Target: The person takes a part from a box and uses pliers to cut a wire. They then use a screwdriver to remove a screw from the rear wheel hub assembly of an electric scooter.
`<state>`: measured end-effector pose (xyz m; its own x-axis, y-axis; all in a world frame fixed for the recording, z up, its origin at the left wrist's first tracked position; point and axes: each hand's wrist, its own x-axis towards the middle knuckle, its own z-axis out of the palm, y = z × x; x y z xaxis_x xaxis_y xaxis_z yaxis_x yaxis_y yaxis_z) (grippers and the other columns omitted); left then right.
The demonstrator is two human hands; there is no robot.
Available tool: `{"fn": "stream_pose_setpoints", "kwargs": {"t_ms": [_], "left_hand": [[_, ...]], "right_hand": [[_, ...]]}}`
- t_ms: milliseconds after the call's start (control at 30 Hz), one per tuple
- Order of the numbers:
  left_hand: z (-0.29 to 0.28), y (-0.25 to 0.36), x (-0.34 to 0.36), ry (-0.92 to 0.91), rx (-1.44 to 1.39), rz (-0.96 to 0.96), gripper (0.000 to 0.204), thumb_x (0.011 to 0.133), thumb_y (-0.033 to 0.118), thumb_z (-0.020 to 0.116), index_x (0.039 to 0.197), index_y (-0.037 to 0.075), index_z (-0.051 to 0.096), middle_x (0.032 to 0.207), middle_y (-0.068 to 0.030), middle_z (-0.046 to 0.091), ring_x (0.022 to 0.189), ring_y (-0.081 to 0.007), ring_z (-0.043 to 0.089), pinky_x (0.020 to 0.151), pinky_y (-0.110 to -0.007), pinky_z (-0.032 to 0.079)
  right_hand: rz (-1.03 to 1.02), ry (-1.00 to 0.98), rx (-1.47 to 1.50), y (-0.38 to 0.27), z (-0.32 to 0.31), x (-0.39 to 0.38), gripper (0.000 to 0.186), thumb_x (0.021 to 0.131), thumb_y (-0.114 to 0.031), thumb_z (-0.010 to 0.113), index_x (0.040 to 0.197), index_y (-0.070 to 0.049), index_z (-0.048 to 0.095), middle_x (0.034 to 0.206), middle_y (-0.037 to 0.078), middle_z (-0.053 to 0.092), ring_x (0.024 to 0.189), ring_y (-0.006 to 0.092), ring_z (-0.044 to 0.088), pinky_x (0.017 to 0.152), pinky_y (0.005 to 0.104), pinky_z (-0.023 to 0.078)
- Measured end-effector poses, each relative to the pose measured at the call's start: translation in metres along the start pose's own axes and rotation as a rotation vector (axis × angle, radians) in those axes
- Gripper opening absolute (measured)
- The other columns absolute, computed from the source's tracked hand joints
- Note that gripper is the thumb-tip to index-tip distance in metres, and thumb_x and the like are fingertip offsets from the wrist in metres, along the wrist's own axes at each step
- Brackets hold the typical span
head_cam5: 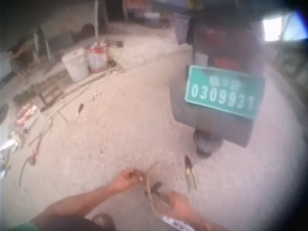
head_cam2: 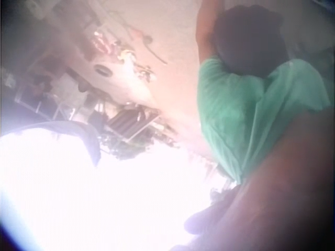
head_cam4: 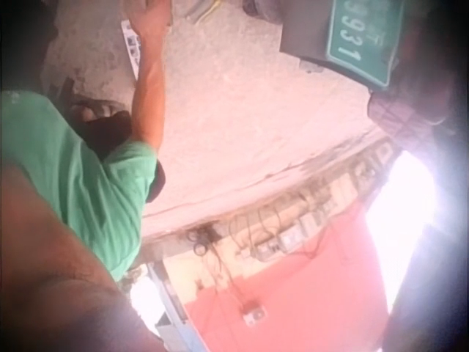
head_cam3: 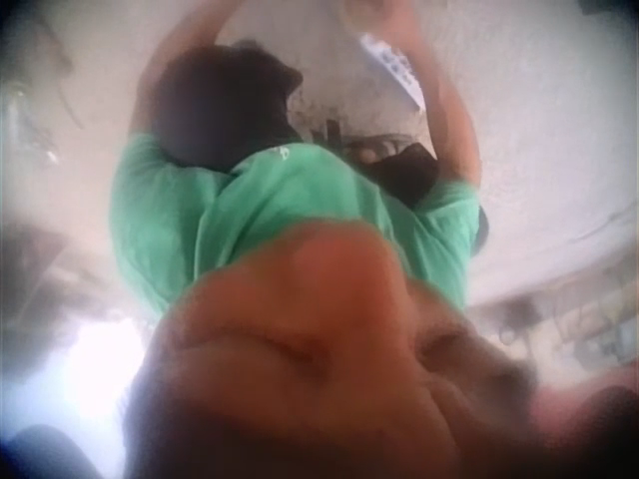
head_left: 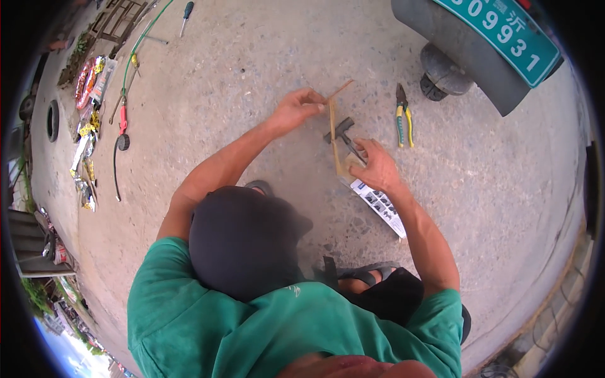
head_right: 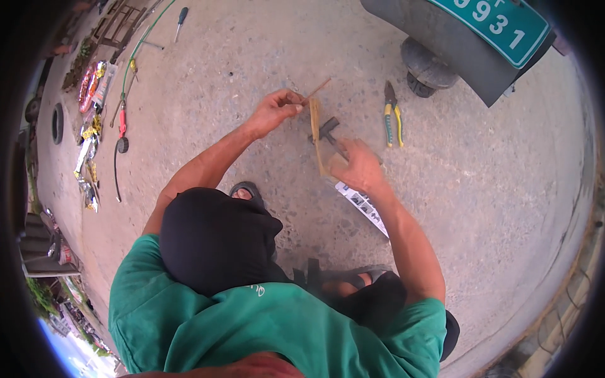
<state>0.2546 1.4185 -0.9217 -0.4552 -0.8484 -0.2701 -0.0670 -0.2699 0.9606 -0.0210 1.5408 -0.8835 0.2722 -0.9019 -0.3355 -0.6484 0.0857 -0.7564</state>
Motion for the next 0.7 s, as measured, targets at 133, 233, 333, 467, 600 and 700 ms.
{"fn": "stream_pose_setpoints", "kwargs": {"t_ms": [133,233,333,467,600,700], "left_hand": [[0.009,0.009,0.009,-0.002,0.22,0.086,0.009,0.097,0.01,0.068,0.104,0.005,0.064,0.122,-0.0059,0.069,0.109,-0.0157,0.061,0.093,-0.033,0.05],[0.018,0.01,0.018,0.061,0.616,0.543,0.011,0.098,0.014,0.067,0.105,0.006,0.063,0.122,-0.0073,0.068,0.109,-0.0177,0.061,0.094,-0.035,0.05],[0.026,0.01,0.038,0.034,0.569,0.491,0.015,0.099,0.018,0.067,0.107,0.005,0.063,0.12,-0.0106,0.069,0.106,-0.0219,0.063,0.091,-0.037,0.051],[0.039,0.004,0.045,-0.024,0.499,0.218,0.02,0.1,0.021,0.066,0.109,0.004,0.061,0.115,-0.0112,0.071,0.099,-0.0243,0.067,0.085,-0.038,0.053],[0.047,-0.002,0.052,0.073,0.545,0.235,0.023,0.099,0.024,0.066,0.109,0.004,0.061,0.095,-0.0162,0.071,0.084,-0.0309,0.069,0.075,-0.039,0.055],[0.053,-0.001,0.05,0.133,0.684,0.255,0.023,0.099,0.026,0.064,0.109,0.006,0.061,0.085,-0.0192,0.069,0.08,-0.0367,0.069,0.073,-0.042,0.055]], "right_hand": [[-0.069,0.165,-0.401,0.003,0.016,-0.043,0.087,0.065,-0.039,0.086,0.14,-0.008,0.054,0.127,0.017,0.061,0.118,0.0375,0.058,0.1,0.048,0.046],[0.011,0.139,-0.493,0.005,0.024,-0.059,0.101,0.063,-0.041,0.088,0.149,-0.008,0.045,0.135,0.015,0.057,0.125,0.0349,0.053,0.103,0.0472,0.041],[0.035,0.161,-0.531,0.007,0.029,-0.064,0.1,0.066,-0.038,0.087,0.151,-0.008,0.043,0.136,0.015,0.055,0.125,0.0346,0.052,0.103,0.0464,0.04],[0.085,0.164,-0.527,0.011,0.042,-0.069,0.098,0.068,-0.036,0.086,0.151,-0.007,0.043,0.138,0.016,0.054,0.126,0.0355,0.051,0.104,0.0482,0.04],[0.105,0.241,-0.463,0.018,0.045,-0.073,0.094,0.069,-0.034,0.085,0.149,-0.007,0.044,0.137,0.016,0.054,0.126,0.0363,0.052,0.104,0.0495,0.04],[0.131,0.244,-0.43,0.021,0.042,-0.073,0.089,0.07,-0.032,0.083,0.147,-0.006,0.046,0.133,0.017,0.056,0.124,0.0369,0.053,0.104,0.0496,0.041]]}}
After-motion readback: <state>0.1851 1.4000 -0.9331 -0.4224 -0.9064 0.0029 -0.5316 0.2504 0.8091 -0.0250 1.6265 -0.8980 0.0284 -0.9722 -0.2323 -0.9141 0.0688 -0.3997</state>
